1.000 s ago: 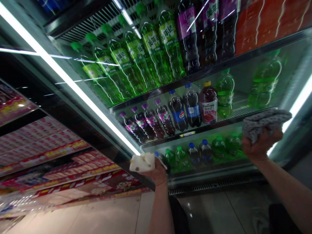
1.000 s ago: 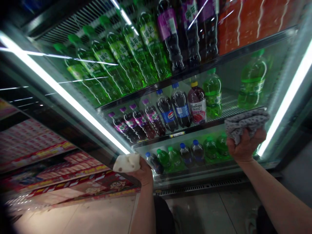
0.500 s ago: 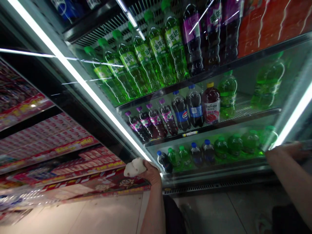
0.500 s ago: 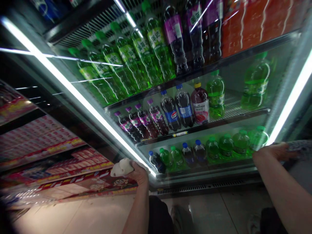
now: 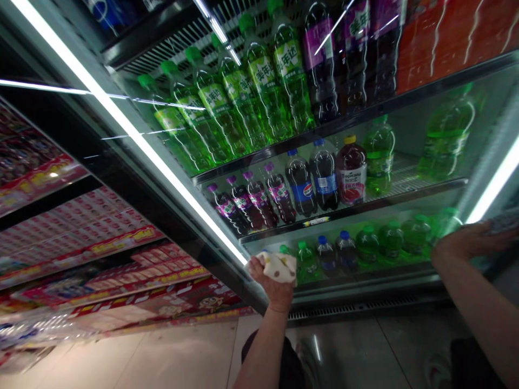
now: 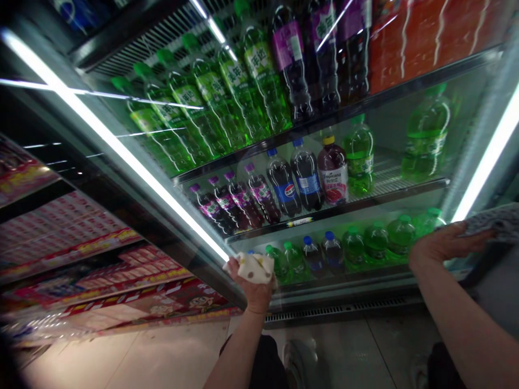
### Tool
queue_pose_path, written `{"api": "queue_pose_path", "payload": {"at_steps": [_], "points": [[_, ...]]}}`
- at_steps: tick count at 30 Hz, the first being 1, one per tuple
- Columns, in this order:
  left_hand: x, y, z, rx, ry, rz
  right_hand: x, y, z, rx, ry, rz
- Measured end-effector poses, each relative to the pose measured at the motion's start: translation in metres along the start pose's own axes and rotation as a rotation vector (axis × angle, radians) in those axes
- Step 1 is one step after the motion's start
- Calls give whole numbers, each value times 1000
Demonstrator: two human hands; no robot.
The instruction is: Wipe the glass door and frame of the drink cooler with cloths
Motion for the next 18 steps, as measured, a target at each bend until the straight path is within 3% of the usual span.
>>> {"api": "queue_pose_path", "payload": {"at_steps": [2, 6, 14, 18], "points": [[-17, -3, 1, 26, 42, 151, -1, 1, 2, 28, 18, -26], [-38, -8, 2, 94, 45, 345, 17, -18, -8, 27, 75, -353], [-36, -8, 2, 128, 10, 382, 85, -103, -50, 28, 153, -992], [-33, -8, 2, 122, 4, 407, 98, -155, -69, 66, 227, -1297]]}}
Point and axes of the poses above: each hand's wrist, its own y-axis towards the middle knuckle, its own z-axis out of the palm, x = y × z, the point moved 2 cm from there along y, towards the middle knuckle, and after that the axes turned 6 degrees about -y, right-handed, at the moved point
